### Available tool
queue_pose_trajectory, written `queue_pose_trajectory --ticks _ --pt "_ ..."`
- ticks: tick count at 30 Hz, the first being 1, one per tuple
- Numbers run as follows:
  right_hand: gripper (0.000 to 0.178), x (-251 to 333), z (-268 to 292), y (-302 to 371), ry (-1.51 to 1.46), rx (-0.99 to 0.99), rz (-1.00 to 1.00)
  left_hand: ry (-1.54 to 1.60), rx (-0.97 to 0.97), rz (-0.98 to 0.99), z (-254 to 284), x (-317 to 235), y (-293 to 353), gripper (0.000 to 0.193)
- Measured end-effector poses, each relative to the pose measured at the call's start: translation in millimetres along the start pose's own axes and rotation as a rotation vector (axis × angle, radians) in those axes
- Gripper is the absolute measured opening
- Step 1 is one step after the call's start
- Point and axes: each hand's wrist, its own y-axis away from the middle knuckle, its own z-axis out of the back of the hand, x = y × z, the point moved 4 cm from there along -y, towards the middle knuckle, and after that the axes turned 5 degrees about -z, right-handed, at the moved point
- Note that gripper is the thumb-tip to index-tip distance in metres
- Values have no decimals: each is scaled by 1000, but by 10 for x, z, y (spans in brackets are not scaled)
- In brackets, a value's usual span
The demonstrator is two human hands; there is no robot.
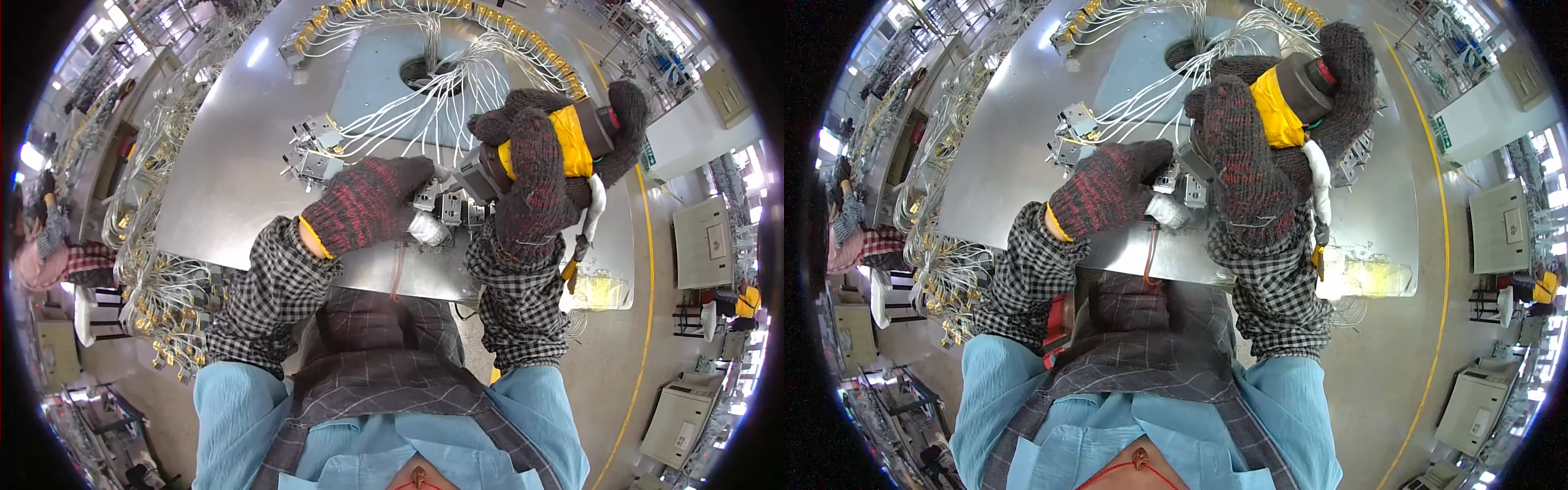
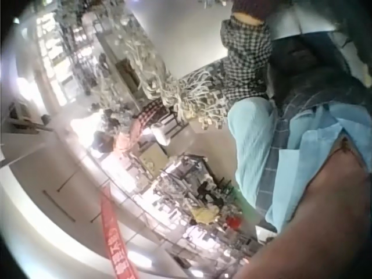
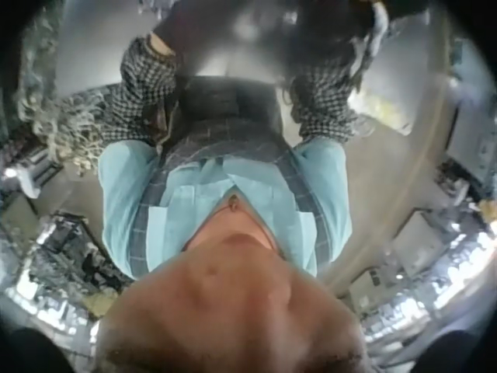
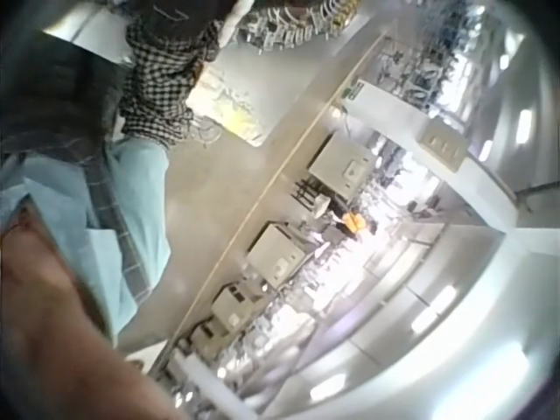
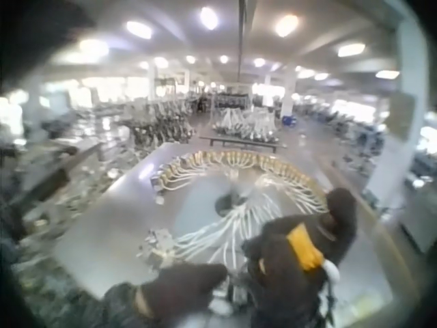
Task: Manually assemble electrical wire harnesses by inserting wires into connectors and using an assembly tool.
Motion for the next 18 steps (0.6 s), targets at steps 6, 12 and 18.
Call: queue_pose_trajectory --ticks 6,12,18 --pt "74 2 -103 112 253 97 135 49 105 115 -25 23 -6 81" --pt "57 144 -275 255 403 45 139 -53 -267 -152 253 45 101 77" --pt "63 204 -42 492 555 -128 89 -311 -160 282 477 681 216 70"
